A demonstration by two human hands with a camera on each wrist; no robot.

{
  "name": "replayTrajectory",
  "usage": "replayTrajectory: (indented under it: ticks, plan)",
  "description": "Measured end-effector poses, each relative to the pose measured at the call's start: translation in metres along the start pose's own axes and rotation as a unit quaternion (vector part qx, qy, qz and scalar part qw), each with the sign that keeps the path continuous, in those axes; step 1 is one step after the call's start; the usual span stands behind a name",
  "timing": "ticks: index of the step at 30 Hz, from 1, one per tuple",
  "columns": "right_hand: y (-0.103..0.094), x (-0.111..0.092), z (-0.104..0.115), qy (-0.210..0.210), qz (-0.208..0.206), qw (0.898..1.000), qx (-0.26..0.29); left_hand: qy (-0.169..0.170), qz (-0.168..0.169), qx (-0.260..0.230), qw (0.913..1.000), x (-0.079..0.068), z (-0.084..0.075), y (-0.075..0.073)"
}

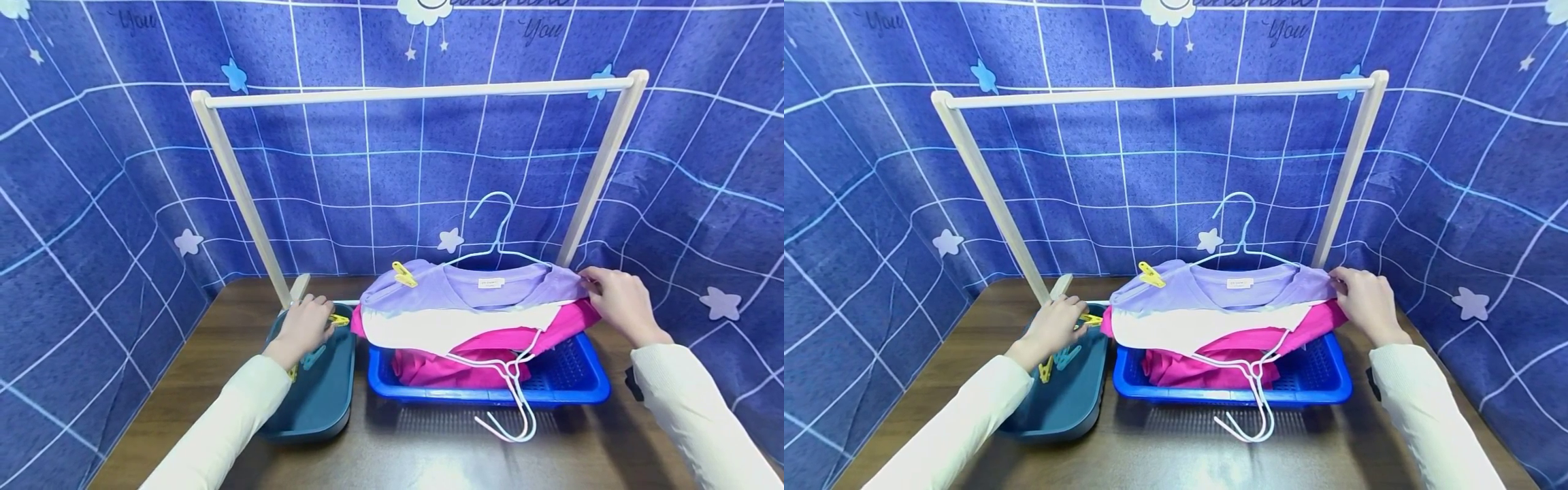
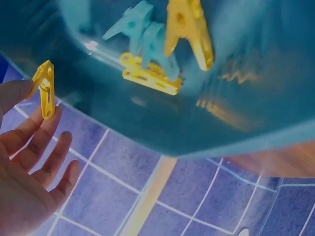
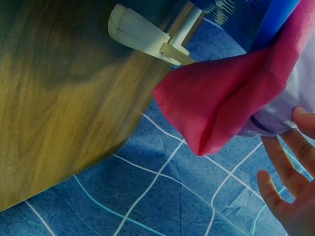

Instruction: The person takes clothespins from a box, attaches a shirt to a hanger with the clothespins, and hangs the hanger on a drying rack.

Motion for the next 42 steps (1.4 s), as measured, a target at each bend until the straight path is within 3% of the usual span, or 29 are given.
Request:
replayTrajectory:
  ticks: [9, 17, 30, 42]
  plan:
    - [0.001, -0.001, -0.002, 0.004, 0.002, 1.000, 0.001, 0.008, -0.031, -0.008, 0.9995, 0.007, -0.006, -0.020]
    - [0.003, -0.001, -0.001, -0.005, -0.009, 1.000, 0.001, 0.020, -0.088, 0.003, 0.9959, 0.017, -0.015, -0.047]
    - [0.001, 0.001, -0.001, 0.004, 0.001, 1.000, 0.004, 0.028, -0.134, -0.024, 0.9902, 0.036, -0.031, -0.089]
    - [0.001, 0.001, 0.000, 0.005, -0.001, 1.000, 0.001, 0.039, -0.171, -0.046, 0.9835, 0.052, -0.057, -0.128]
Point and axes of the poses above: each hand's wrist, its own x-axis towards the middle knuckle, its own y-axis out of the palm, z = x × y, the point moved 1 cm from there along x, towards the middle knuckle, and after that the axes turned 4 degrees about -y, right-handed, at the moved point
